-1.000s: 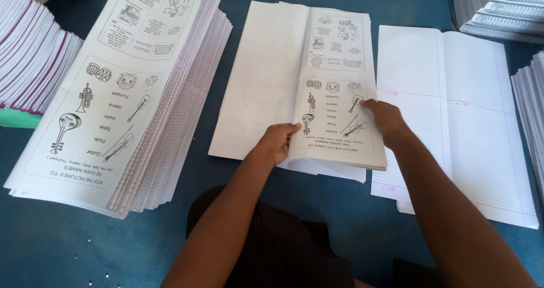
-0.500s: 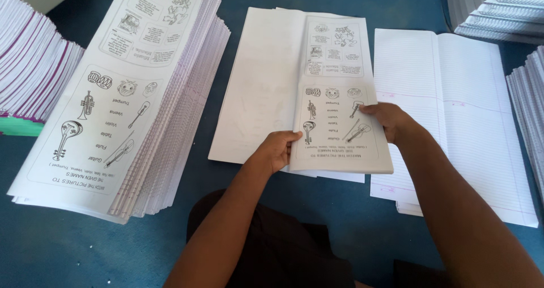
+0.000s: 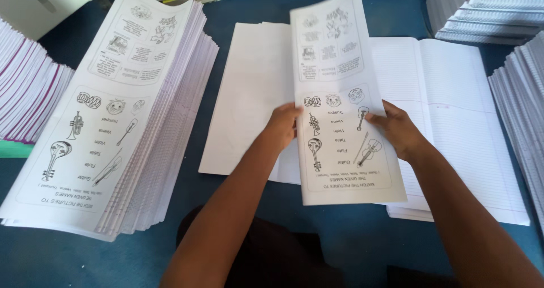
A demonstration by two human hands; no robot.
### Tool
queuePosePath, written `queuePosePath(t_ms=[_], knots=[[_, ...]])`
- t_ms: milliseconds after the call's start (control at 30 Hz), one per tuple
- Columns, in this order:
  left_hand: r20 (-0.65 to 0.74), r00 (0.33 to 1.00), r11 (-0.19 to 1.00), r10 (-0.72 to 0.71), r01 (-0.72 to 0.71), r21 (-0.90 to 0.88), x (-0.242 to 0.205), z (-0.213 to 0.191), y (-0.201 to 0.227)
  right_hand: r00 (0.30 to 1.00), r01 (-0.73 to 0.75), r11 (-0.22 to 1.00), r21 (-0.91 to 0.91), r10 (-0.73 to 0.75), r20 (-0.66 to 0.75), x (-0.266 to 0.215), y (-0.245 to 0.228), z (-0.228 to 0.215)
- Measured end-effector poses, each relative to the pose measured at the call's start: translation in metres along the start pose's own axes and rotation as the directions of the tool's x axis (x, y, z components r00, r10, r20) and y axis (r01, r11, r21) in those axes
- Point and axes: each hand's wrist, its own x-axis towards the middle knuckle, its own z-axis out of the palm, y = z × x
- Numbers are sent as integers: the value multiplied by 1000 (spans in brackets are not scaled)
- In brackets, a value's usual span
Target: The person inserts printed sheets into lined notebook covers, folds the covers around the sheets, and places the assembled notebooks into a growing stack. The person repeats this process multiple times.
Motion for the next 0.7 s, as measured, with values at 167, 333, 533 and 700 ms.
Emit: queuePosePath(t_ms=[167, 333, 533, 700], knots=[[41, 991, 991, 124, -121, -61, 16, 34, 54, 971, 234, 972, 34, -235, 40, -8, 3, -18], [-29, 944, 945, 327, -328, -16, -17, 73, 86, 934, 357, 933, 53, -357, -4, -5, -15, -28], [33, 832, 833, 554, -553, -22, -81, 100, 102, 898, 437, 893, 108, -426, -115, -12, -57, -38], [78, 771, 774, 632, -633, -13, -117, 110, 108, 781, 621, 782, 58, -609, -141, -20, -87, -49]])
